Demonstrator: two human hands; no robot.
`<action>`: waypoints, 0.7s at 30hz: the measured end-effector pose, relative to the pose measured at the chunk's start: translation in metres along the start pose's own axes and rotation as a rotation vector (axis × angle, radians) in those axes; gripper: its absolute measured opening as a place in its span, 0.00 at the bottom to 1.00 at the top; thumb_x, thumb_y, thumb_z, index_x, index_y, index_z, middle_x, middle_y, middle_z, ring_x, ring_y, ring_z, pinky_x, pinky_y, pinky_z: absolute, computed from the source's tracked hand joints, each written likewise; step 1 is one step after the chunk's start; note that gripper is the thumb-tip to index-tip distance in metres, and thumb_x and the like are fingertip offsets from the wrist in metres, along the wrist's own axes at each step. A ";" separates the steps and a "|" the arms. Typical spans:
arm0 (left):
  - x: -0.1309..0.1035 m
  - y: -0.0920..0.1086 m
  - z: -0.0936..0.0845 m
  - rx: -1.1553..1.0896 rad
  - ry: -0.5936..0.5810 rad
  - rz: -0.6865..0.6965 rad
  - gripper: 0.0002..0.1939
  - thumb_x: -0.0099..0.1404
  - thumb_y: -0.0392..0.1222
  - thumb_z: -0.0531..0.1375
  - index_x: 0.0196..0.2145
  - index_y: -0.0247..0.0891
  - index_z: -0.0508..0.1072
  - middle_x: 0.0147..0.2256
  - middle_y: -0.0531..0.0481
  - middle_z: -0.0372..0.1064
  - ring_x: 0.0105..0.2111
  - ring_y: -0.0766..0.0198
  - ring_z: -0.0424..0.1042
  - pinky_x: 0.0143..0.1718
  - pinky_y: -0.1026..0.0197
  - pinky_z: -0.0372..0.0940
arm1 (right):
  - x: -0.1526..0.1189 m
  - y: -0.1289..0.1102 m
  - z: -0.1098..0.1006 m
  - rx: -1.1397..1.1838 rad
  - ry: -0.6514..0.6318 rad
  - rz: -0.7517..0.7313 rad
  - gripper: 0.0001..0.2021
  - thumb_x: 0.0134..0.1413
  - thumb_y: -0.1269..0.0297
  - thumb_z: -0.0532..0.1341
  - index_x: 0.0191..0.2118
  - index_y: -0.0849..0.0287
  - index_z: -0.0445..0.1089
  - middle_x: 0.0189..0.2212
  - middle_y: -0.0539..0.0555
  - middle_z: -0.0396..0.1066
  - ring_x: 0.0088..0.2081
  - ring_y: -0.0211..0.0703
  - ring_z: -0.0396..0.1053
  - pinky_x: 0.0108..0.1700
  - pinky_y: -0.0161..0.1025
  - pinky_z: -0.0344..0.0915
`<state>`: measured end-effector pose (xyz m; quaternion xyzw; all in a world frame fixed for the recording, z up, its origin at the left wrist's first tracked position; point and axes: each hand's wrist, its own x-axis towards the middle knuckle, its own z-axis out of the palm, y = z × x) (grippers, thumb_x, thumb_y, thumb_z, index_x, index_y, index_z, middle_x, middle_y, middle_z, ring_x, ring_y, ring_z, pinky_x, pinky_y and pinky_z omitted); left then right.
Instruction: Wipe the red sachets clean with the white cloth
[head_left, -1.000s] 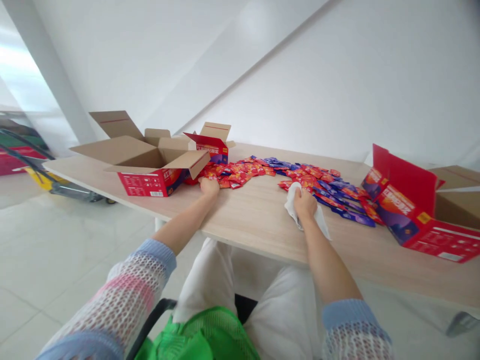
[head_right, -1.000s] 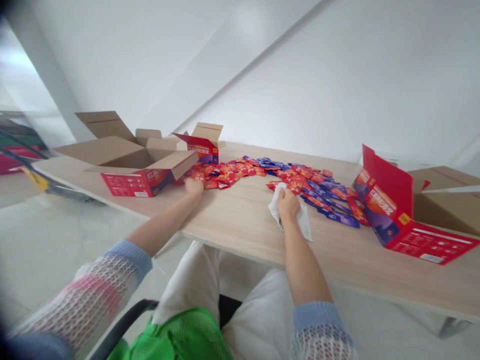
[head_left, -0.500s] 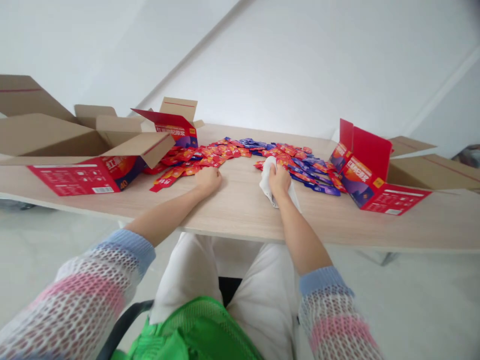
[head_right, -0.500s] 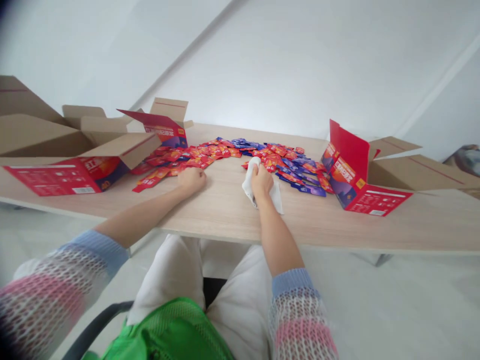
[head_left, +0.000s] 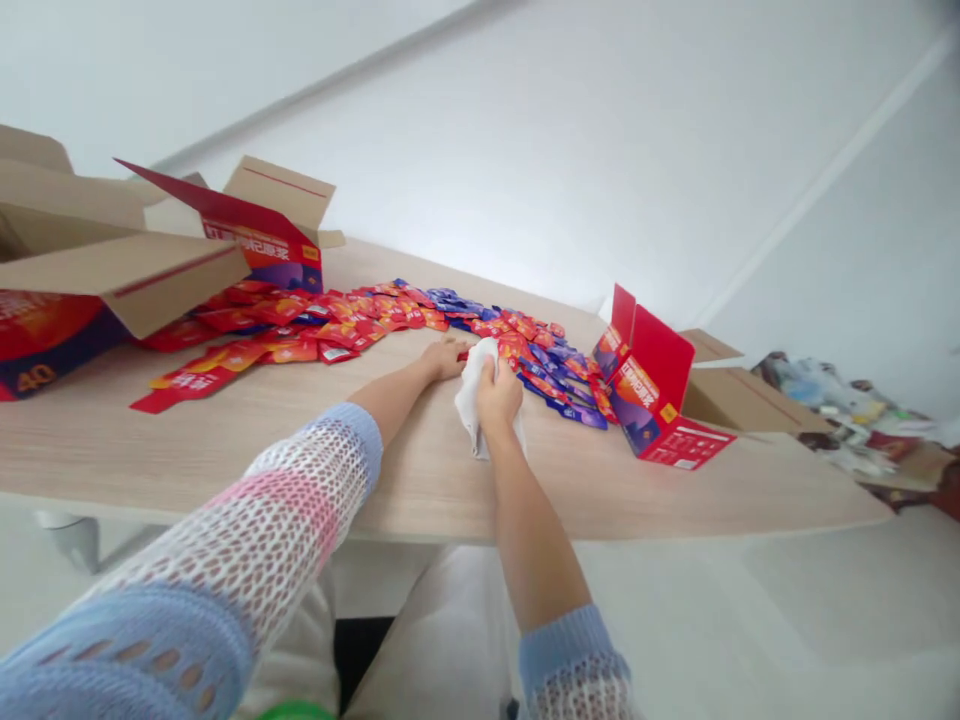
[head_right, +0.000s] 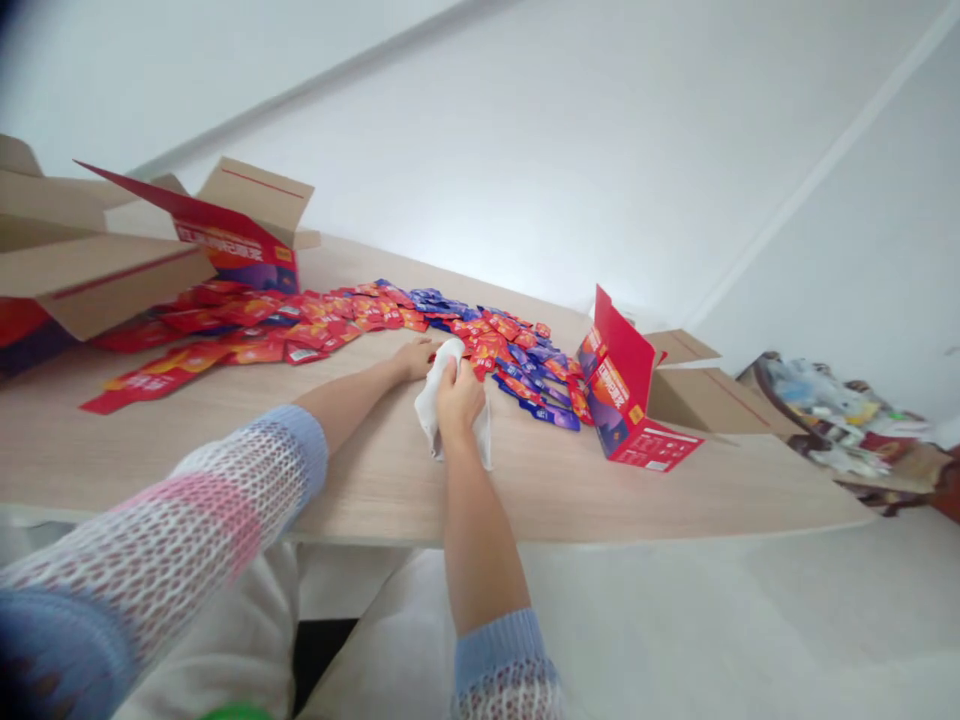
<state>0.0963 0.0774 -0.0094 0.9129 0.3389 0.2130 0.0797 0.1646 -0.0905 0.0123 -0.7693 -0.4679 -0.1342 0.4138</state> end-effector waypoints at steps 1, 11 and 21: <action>0.001 -0.003 -0.002 0.035 -0.018 0.014 0.23 0.61 0.43 0.55 0.55 0.44 0.70 0.51 0.48 0.70 0.53 0.54 0.66 0.52 0.59 0.59 | 0.001 0.001 0.001 0.001 0.009 0.007 0.23 0.64 0.53 0.43 0.41 0.60 0.72 0.34 0.61 0.74 0.34 0.49 0.68 0.35 0.38 0.57; -0.087 -0.063 -0.067 -0.001 0.095 0.097 0.15 0.66 0.38 0.53 0.46 0.43 0.77 0.47 0.46 0.74 0.51 0.60 0.69 0.53 0.60 0.60 | 0.005 0.010 -0.006 -0.017 0.066 0.085 0.24 0.64 0.53 0.43 0.40 0.61 0.72 0.33 0.61 0.73 0.34 0.50 0.68 0.36 0.39 0.57; -0.158 -0.057 -0.092 -0.703 0.009 0.164 0.15 0.56 0.46 0.64 0.38 0.35 0.80 0.47 0.38 0.73 0.52 0.51 0.69 0.52 0.51 0.63 | 0.002 0.017 0.000 -0.004 0.037 0.146 0.23 0.63 0.54 0.44 0.41 0.63 0.72 0.34 0.65 0.73 0.35 0.53 0.68 0.37 0.42 0.57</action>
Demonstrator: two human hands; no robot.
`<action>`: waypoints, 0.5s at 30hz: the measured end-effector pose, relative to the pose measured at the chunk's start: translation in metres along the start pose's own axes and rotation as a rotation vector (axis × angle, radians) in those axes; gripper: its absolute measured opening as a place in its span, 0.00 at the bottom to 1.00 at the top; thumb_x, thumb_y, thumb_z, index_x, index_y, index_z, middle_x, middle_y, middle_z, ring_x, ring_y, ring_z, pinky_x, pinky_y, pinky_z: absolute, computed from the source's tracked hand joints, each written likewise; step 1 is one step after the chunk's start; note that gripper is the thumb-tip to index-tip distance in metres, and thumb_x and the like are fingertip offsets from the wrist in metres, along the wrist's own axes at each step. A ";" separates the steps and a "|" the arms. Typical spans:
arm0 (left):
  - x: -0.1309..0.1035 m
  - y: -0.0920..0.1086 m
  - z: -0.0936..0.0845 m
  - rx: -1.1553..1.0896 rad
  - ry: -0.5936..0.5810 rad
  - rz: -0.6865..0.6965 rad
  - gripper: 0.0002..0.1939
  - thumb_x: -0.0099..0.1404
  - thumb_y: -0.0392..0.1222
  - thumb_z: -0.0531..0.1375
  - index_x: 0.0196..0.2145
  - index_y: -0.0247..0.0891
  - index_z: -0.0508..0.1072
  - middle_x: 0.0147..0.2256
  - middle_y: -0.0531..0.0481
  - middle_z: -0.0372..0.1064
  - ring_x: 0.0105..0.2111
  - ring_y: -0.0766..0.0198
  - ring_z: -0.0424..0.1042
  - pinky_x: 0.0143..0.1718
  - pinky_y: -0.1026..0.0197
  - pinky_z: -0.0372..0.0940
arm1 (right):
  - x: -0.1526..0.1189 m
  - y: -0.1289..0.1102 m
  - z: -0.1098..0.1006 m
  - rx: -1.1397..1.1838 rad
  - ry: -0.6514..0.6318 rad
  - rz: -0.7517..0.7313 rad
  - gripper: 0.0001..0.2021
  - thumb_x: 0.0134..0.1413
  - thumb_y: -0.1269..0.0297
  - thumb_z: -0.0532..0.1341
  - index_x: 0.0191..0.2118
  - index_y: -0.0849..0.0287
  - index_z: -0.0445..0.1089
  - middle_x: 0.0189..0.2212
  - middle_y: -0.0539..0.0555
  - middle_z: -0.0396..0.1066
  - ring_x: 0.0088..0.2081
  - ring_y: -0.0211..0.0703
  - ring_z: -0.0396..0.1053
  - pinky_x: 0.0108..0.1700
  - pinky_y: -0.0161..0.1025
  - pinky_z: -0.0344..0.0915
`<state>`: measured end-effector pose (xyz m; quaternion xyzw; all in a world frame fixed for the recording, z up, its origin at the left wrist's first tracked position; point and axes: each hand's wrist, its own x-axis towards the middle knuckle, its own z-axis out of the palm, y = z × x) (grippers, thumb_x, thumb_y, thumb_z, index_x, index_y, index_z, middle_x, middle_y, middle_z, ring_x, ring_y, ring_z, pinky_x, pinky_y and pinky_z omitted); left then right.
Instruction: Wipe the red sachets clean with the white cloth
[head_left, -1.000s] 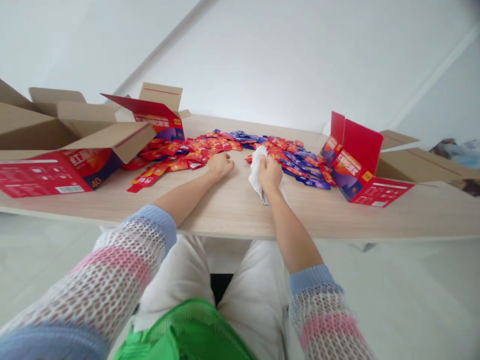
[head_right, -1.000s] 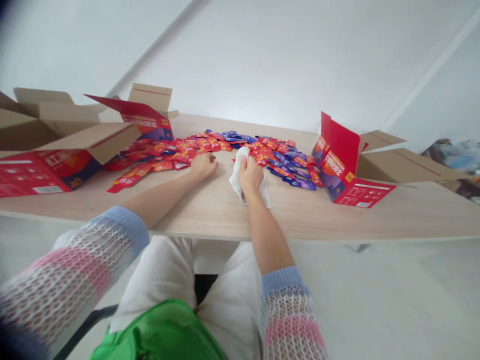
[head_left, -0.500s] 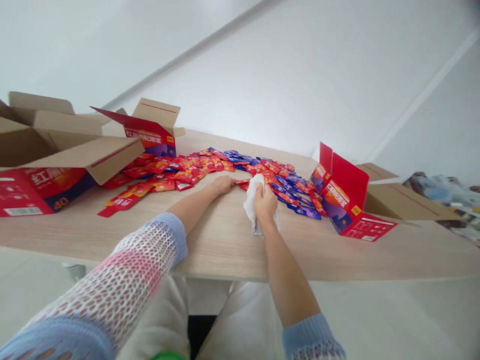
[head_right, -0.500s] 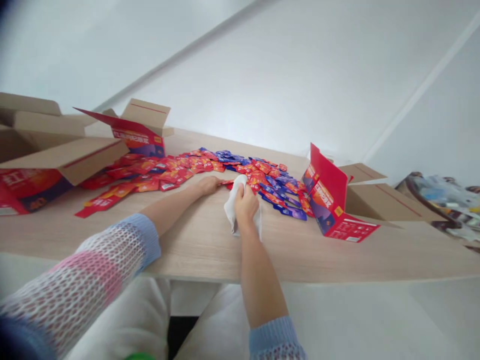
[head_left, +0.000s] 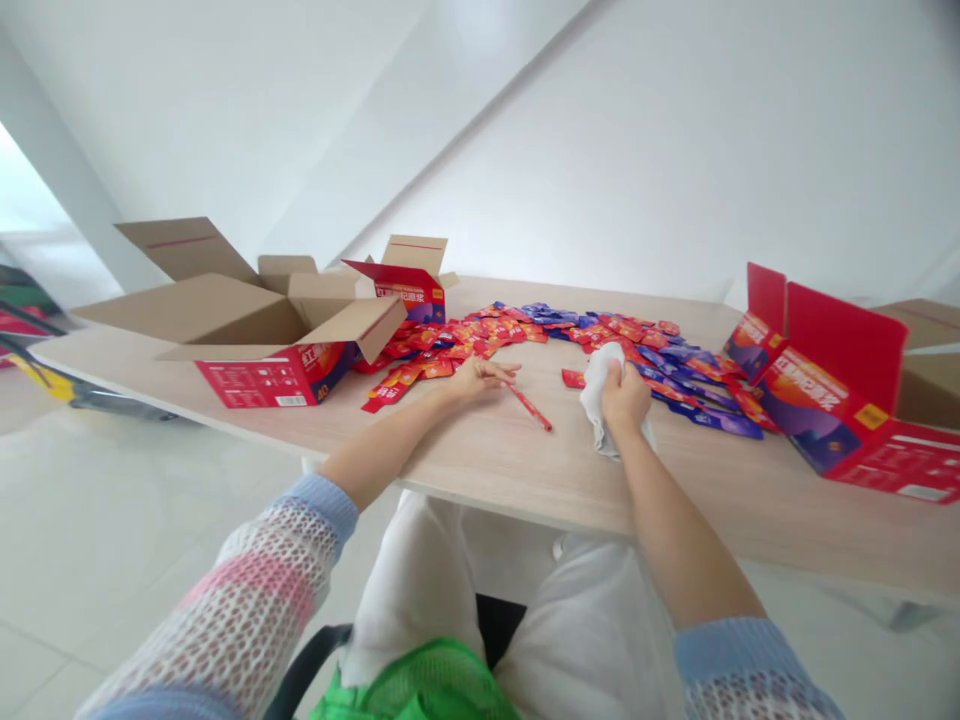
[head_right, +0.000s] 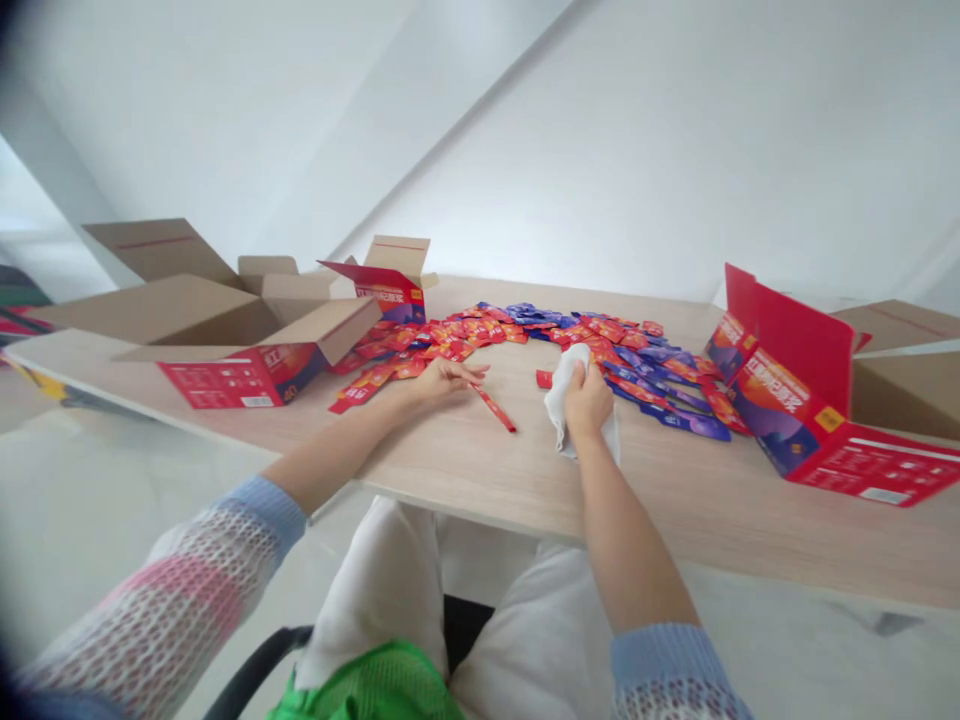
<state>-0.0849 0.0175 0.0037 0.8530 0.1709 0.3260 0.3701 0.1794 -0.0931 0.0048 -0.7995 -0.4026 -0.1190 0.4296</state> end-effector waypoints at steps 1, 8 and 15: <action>0.001 -0.004 0.002 0.009 -0.064 0.003 0.14 0.58 0.45 0.63 0.39 0.35 0.80 0.51 0.38 0.70 0.52 0.51 0.69 0.52 0.51 0.63 | 0.001 0.002 0.002 0.000 0.000 0.005 0.23 0.62 0.54 0.44 0.41 0.63 0.72 0.34 0.65 0.73 0.36 0.53 0.68 0.37 0.42 0.57; 0.012 -0.009 0.027 0.218 0.285 -0.089 0.27 0.63 0.39 0.56 0.60 0.36 0.64 0.60 0.42 0.59 0.59 0.55 0.60 0.59 0.51 0.54 | 0.005 0.006 0.004 0.073 0.023 0.011 0.20 0.63 0.54 0.45 0.43 0.62 0.67 0.38 0.64 0.72 0.38 0.52 0.67 0.39 0.42 0.57; 0.002 0.010 0.041 0.463 -0.315 -0.202 0.50 0.53 0.63 0.62 0.66 0.37 0.53 0.65 0.42 0.46 0.65 0.47 0.44 0.63 0.50 0.41 | 0.009 0.008 0.012 0.215 -0.038 0.039 0.17 0.59 0.52 0.53 0.45 0.62 0.62 0.35 0.58 0.70 0.36 0.46 0.65 0.39 0.39 0.59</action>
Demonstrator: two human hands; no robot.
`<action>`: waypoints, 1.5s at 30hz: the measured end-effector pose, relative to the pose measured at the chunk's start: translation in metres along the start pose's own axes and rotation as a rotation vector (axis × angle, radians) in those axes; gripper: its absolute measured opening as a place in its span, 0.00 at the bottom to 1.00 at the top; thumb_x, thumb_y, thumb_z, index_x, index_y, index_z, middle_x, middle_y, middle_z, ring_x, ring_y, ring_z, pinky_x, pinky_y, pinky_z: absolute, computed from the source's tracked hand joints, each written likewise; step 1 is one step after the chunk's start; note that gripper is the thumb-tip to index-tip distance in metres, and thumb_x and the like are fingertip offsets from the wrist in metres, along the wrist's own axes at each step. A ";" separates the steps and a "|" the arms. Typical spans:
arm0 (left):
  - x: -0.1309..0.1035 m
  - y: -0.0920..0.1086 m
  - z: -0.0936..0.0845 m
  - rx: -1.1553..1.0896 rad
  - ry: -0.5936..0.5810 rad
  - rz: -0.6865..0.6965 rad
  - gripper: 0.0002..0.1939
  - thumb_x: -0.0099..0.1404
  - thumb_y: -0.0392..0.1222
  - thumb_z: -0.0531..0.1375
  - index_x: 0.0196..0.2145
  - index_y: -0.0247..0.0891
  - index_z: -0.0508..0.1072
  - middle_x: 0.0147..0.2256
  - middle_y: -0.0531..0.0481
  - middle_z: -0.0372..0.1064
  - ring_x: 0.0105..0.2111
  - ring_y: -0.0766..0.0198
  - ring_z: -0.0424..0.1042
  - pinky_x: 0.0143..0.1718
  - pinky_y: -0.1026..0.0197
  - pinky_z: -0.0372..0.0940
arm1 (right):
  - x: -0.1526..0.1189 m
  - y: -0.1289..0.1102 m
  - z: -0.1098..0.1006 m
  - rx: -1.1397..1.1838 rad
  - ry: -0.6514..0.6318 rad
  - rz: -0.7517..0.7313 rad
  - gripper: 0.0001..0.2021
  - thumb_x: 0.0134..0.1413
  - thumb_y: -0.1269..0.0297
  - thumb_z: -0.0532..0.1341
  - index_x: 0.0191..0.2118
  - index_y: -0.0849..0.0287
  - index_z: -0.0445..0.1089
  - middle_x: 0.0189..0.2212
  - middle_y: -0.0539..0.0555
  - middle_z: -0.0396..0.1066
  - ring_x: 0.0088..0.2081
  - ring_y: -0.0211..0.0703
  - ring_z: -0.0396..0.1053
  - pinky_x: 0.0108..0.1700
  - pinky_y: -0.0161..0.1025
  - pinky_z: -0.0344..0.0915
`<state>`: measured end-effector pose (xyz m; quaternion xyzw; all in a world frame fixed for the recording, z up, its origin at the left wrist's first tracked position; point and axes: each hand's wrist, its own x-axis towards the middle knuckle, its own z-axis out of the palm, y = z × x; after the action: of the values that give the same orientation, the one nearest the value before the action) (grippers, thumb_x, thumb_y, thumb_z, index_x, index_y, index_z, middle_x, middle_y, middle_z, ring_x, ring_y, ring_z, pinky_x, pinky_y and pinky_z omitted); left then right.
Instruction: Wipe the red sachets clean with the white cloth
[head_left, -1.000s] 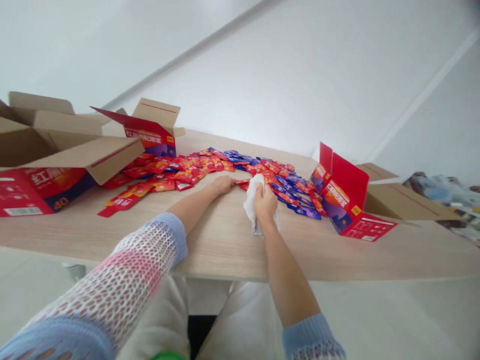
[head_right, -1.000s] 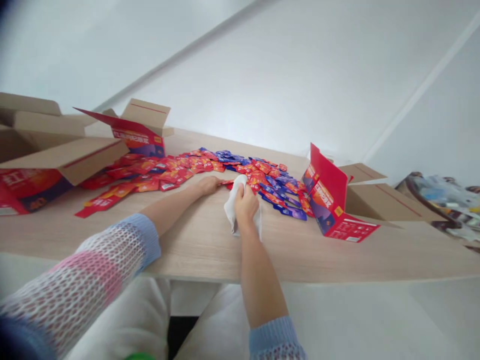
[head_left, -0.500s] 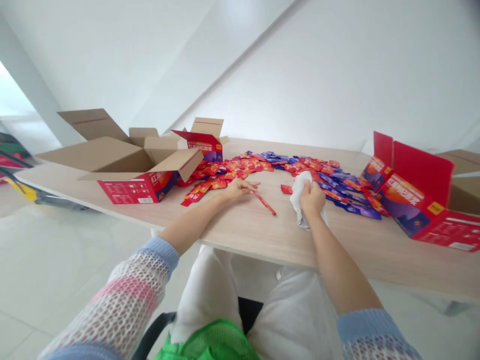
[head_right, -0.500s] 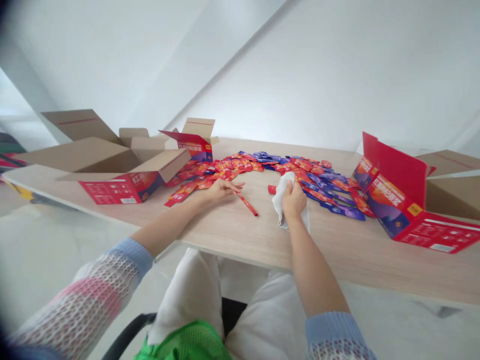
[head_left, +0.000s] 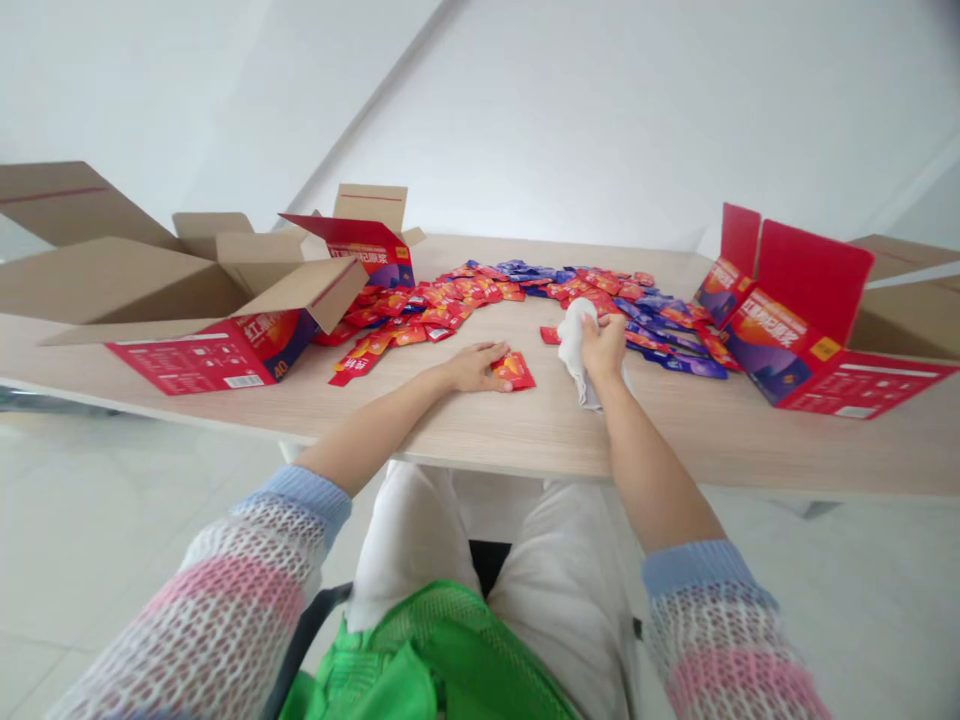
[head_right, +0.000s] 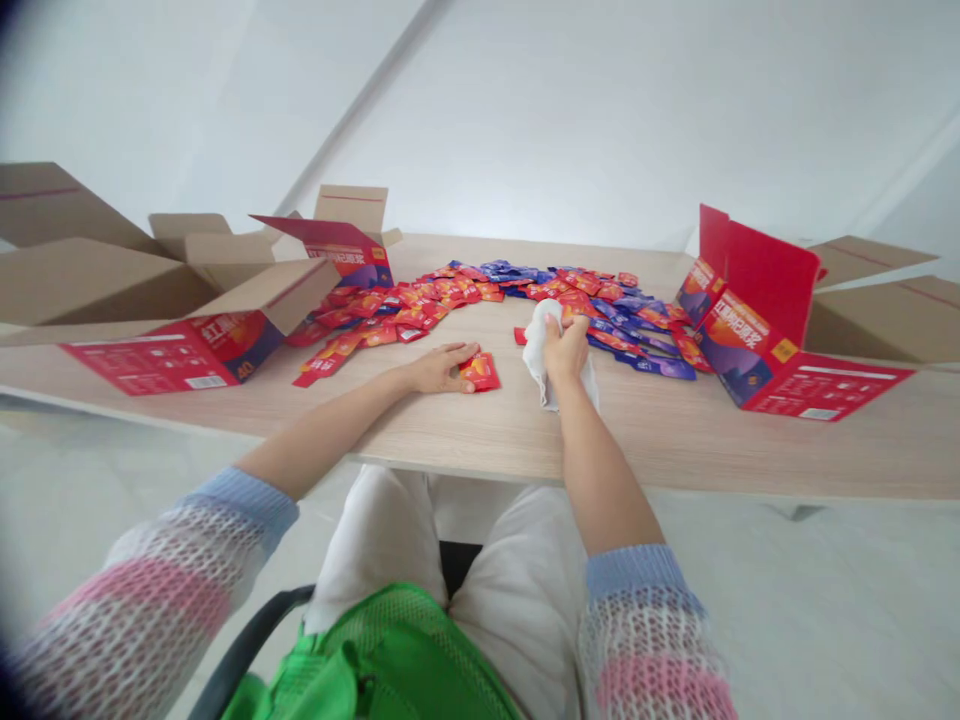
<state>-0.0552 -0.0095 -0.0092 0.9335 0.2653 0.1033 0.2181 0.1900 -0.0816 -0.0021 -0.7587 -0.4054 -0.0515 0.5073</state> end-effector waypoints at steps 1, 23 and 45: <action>0.000 0.001 -0.003 0.050 -0.048 0.009 0.51 0.52 0.64 0.62 0.66 0.39 0.50 0.66 0.44 0.42 0.66 0.46 0.39 0.63 0.48 0.37 | -0.002 -0.001 0.003 0.034 -0.073 -0.056 0.17 0.57 0.53 0.55 0.43 0.62 0.64 0.35 0.57 0.69 0.36 0.45 0.65 0.40 0.39 0.59; 0.023 -0.011 -0.014 -0.070 -0.125 -0.032 0.50 0.30 0.53 0.73 0.55 0.47 0.70 0.62 0.50 0.56 0.64 0.44 0.45 0.63 0.50 0.41 | -0.034 -0.033 0.000 0.101 -1.057 -0.494 0.17 0.43 0.59 0.67 0.42 0.57 0.78 0.28 0.48 0.75 0.29 0.39 0.66 0.37 0.35 0.62; 0.028 0.017 -0.016 0.147 -0.266 -0.207 0.61 0.34 0.66 0.68 0.65 0.56 0.51 0.68 0.50 0.29 0.65 0.35 0.30 0.60 0.34 0.32 | 0.000 -0.005 0.006 0.164 -0.439 -0.471 0.14 0.53 0.64 0.62 0.45 0.59 0.76 0.35 0.56 0.73 0.36 0.43 0.67 0.43 0.39 0.62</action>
<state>-0.0290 -0.0021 0.0152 0.9201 0.3355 -0.0639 0.1918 0.1841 -0.0764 -0.0010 -0.5938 -0.6719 0.0301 0.4416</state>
